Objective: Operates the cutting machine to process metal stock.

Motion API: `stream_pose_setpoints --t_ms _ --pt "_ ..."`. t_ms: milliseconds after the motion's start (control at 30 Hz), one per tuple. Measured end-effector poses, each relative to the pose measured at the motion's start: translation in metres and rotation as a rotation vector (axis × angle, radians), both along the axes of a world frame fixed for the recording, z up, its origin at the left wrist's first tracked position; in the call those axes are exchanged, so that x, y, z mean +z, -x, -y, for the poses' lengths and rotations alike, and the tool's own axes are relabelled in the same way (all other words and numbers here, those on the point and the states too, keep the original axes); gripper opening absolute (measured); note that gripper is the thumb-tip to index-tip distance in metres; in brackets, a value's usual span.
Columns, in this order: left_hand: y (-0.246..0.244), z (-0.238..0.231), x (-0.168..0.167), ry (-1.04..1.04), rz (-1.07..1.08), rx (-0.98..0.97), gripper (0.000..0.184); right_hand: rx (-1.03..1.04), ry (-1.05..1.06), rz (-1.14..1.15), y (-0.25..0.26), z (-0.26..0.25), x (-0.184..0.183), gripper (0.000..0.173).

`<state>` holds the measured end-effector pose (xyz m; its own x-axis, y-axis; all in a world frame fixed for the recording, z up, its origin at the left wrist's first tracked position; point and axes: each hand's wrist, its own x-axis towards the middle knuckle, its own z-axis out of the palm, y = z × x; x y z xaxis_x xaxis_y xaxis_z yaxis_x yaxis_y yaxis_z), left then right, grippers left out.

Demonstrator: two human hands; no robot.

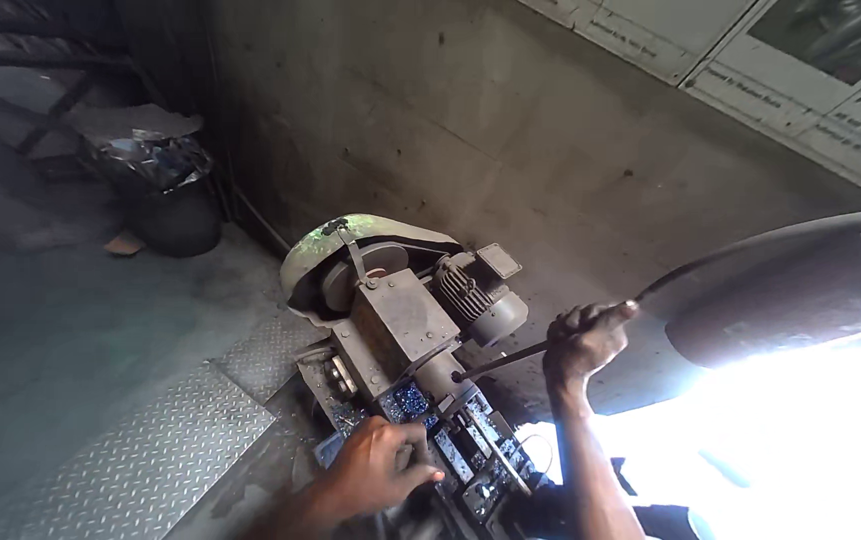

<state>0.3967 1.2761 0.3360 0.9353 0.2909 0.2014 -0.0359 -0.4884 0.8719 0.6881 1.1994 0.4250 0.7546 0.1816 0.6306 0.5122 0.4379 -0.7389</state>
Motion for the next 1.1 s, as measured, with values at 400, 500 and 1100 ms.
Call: stream_pose_setpoints --t_ms 400,500,1100 --pt "0.001 -0.018 -0.007 -0.019 -0.084 0.021 0.033 0.014 0.179 -0.009 0.004 -0.030 -0.038 0.050" --pt "-0.001 -0.020 -0.007 -0.034 -0.083 0.010 0.034 0.035 0.231 -0.058 -0.004 -0.027 -0.001 0.052" --pt "-0.001 -0.021 -0.011 -0.013 -0.015 0.019 0.033 0.082 0.209 -0.029 0.004 -0.037 0.009 0.054"
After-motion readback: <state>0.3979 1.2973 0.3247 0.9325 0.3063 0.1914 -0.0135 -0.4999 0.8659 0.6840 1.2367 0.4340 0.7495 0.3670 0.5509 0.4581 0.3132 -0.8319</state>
